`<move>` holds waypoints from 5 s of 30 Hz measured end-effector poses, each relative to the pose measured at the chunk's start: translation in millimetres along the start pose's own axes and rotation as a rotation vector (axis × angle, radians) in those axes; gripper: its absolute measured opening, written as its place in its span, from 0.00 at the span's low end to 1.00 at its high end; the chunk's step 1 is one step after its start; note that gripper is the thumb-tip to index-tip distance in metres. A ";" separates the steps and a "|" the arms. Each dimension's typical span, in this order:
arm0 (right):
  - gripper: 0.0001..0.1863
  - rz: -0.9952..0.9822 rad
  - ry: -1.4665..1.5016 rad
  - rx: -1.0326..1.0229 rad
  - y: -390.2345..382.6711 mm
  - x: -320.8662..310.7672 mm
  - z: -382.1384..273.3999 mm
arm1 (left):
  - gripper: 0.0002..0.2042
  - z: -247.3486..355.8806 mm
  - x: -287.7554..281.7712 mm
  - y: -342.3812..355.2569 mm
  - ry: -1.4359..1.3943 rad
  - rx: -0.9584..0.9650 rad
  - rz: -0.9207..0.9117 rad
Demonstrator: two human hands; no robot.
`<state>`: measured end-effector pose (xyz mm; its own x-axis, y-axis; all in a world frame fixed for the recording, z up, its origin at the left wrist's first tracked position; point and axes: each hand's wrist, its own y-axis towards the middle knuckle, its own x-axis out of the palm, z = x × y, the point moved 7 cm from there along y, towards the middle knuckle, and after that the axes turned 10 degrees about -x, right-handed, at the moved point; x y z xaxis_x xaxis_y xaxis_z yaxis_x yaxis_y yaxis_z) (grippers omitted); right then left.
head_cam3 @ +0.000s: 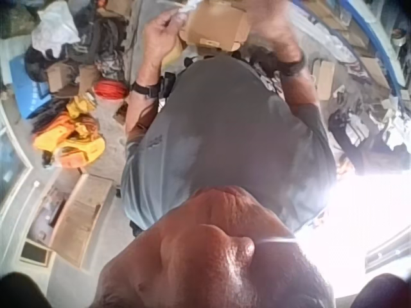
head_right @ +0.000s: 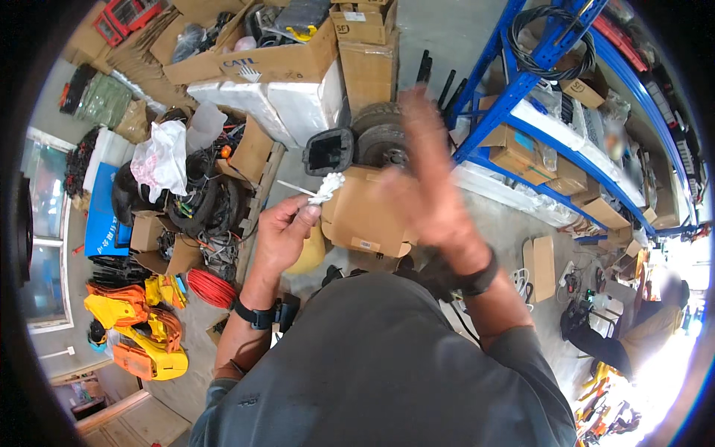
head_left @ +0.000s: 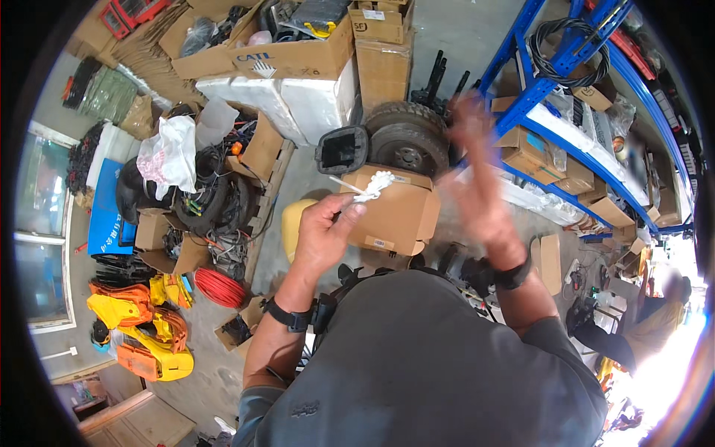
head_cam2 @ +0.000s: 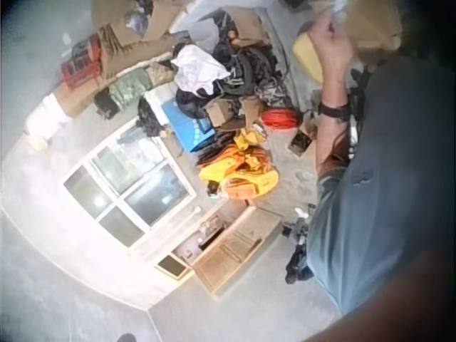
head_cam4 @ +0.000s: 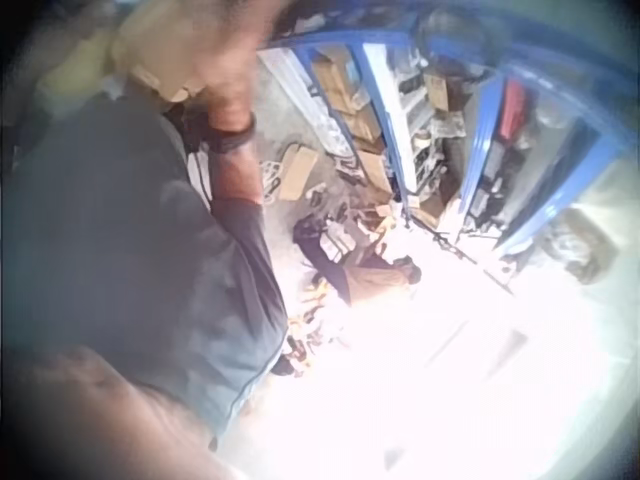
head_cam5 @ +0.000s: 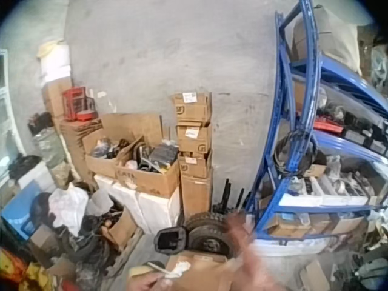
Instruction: Inspecting and preparing various plastic and mechanical components for a motor wheel repair in a workshop.
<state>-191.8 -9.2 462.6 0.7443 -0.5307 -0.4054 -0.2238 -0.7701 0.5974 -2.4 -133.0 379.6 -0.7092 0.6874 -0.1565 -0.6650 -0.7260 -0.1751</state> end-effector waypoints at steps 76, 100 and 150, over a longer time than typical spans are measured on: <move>0.12 -0.218 -0.044 -0.064 -35.0 14.1 22.2 | 0.06 -26.4 71.7 46.0 -0.021 -0.165 -0.490; 0.34 -0.073 0.131 0.073 -13.9 -0.9 22.7 | 0.14 53.6 72.8 58.8 -0.128 0.037 -0.326; 0.10 -0.348 0.234 0.234 -17.8 18.9 31.5 | 0.15 28.2 32.4 67.8 -0.422 0.061 -0.160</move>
<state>-193.6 -16.6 422.5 0.9159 -0.1537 -0.3708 -0.0517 -0.9613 0.2707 -77.0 -160.5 390.0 -0.6210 0.7322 0.2797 -0.7779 -0.6195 -0.1055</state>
